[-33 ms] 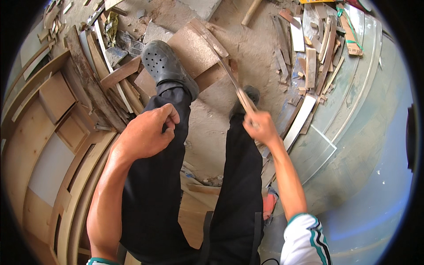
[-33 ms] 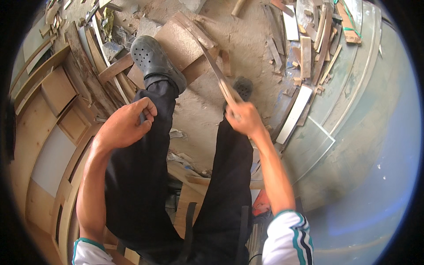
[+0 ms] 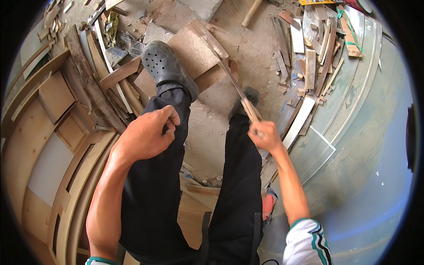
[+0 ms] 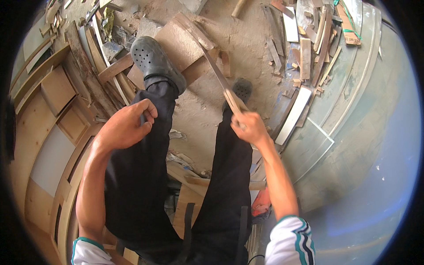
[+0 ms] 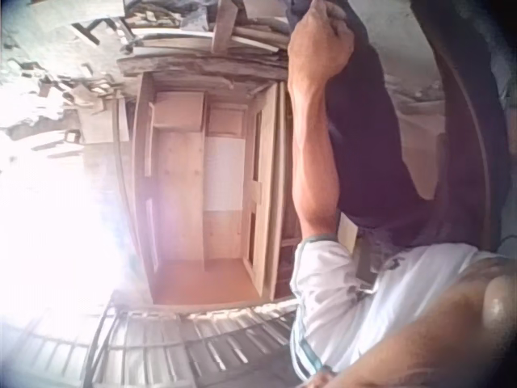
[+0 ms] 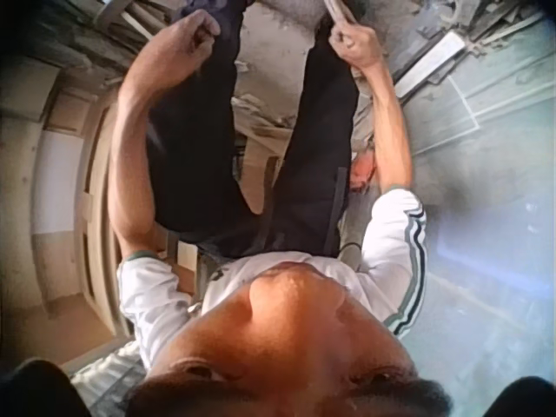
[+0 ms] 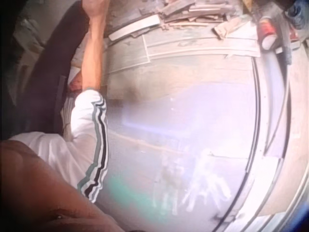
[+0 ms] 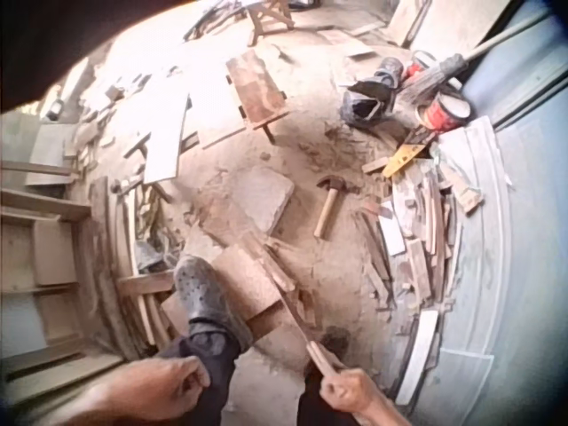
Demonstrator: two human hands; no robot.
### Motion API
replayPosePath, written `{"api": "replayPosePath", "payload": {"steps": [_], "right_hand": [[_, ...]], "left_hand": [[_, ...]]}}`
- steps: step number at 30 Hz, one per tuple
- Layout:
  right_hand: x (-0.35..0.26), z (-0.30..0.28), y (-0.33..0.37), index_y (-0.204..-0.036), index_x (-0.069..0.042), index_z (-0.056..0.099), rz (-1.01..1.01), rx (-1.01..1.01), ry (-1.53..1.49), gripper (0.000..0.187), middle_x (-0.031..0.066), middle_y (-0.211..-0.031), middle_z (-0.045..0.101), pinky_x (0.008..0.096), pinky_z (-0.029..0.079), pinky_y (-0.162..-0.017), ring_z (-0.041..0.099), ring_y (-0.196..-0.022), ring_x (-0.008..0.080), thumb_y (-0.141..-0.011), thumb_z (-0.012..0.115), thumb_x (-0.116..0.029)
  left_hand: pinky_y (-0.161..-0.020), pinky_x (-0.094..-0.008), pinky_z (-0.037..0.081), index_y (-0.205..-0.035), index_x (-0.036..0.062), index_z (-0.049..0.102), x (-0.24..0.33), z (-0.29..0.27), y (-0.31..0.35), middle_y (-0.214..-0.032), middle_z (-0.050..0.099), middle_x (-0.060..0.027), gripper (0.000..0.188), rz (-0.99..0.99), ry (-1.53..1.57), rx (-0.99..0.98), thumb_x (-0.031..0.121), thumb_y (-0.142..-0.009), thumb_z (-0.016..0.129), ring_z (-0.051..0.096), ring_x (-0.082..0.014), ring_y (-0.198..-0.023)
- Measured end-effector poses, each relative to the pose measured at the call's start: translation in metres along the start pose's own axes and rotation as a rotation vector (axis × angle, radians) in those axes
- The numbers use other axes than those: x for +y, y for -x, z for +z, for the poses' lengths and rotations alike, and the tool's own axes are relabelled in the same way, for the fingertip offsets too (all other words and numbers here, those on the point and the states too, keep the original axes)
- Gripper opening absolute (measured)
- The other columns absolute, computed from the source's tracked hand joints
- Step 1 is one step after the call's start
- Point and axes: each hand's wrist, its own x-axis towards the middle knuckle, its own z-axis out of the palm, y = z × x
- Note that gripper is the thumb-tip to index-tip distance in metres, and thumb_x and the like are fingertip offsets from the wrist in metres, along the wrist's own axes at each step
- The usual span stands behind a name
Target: The person uses a hand saw to cut a rectangular piece of wood while sitting on the floor. They hold the wood steady with their left hand and saw with their right hand, eventually separating the piece into two parts.
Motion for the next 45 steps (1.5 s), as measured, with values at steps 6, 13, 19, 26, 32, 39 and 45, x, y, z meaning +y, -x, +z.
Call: {"api": "replayPosePath", "payload": {"steps": [6, 13, 19, 26, 32, 39, 45], "right_hand": [[0.033, 0.020, -0.060, -0.082, -0.006, 0.062, -0.081, 0.069, 0.021, 0.009, 0.0136, -0.066, 0.062, 0.0386, 0.050, -0.057, 0.064, -0.059, 0.0311, -0.077, 0.070, -0.007], [-0.059, -0.002, -0.024, -0.080, -0.004, 0.059, 0.186, 0.004, -0.040, 0.010, 0.0138, -0.068, 0.062, 0.0364, 0.052, -0.063, 0.067, -0.063, 0.0301, -0.079, 0.068, -0.005], [-0.055, 0.018, -0.078, -0.078, -0.004, 0.057, 0.206, 0.060, 0.020, 0.010, 0.0146, -0.066, 0.058, 0.0351, 0.049, -0.061, 0.062, -0.059, 0.0263, -0.080, 0.066, -0.009], [-0.074, 0.003, -0.081, -0.076, -0.004, 0.052, 0.278, 0.016, 0.004, 0.012, 0.0028, -0.063, 0.049, 0.0283, 0.044, -0.062, 0.048, -0.065, 0.0088, -0.078, 0.064, -0.007], [-0.118, 0.014, -0.084, -0.076, -0.003, 0.051, 0.340, -0.017, 0.111, 0.014, 0.0049, -0.065, 0.047, 0.0291, 0.044, -0.065, 0.048, -0.068, 0.0106, -0.079, 0.064, -0.006], [-0.148, 0.009, -0.115, -0.073, -0.005, 0.047, 0.400, -0.035, 0.195, 0.016, 0.0033, -0.066, 0.047, 0.0290, 0.044, -0.067, 0.046, -0.069, 0.0114, -0.076, 0.062, -0.007], [-0.151, -0.002, -0.088, -0.075, -0.005, 0.048, 0.383, -0.086, 0.204, 0.016, 0.0014, -0.068, 0.051, 0.0300, 0.045, -0.071, 0.049, -0.072, 0.0116, -0.076, 0.064, -0.007]], "left_hand": [[-0.077, -0.0444, 0.051, -0.104, 0.0044, 0.058, -0.006, 0.012, -0.010, -0.092, 0.068, -0.0144, 0.021, 0.083, -0.087, -0.011, 0.009, -0.084, 0.059, 0.066, -0.0357, -0.089], [-0.078, -0.0465, 0.051, -0.102, 0.0048, 0.059, -0.001, 0.019, -0.003, -0.091, 0.069, -0.0152, 0.021, 0.052, -0.098, 0.032, 0.007, -0.082, 0.056, 0.066, -0.0368, -0.091], [-0.079, -0.0463, 0.050, -0.104, 0.0042, 0.059, 0.007, 0.024, -0.007, -0.094, 0.069, -0.0162, 0.020, 0.037, -0.099, 0.000, 0.009, -0.084, 0.057, 0.066, -0.0368, -0.093], [-0.079, -0.0451, 0.051, -0.110, 0.0048, 0.062, -0.007, 0.020, -0.028, -0.098, 0.071, -0.0185, 0.033, -0.059, -0.090, -0.127, 0.005, -0.078, 0.053, 0.068, -0.0364, -0.096], [-0.080, -0.0456, 0.053, -0.113, 0.0038, 0.063, -0.023, 0.025, -0.021, -0.100, 0.071, -0.0199, 0.040, -0.060, -0.023, -0.091, 0.004, -0.074, 0.060, 0.068, -0.0381, -0.099], [-0.073, -0.0463, 0.055, -0.093, -0.0012, 0.073, -0.008, 0.012, -0.021, -0.095, 0.073, -0.0206, 0.023, -0.042, -0.004, -0.087, 0.004, -0.072, 0.064, 0.072, -0.0358, -0.091], [-0.070, -0.0464, 0.055, -0.091, -0.0030, 0.073, -0.027, 0.010, -0.024, -0.092, 0.072, -0.0211, 0.024, -0.064, 0.027, -0.102, 0.003, -0.071, 0.062, 0.072, -0.0366, -0.090]]}}
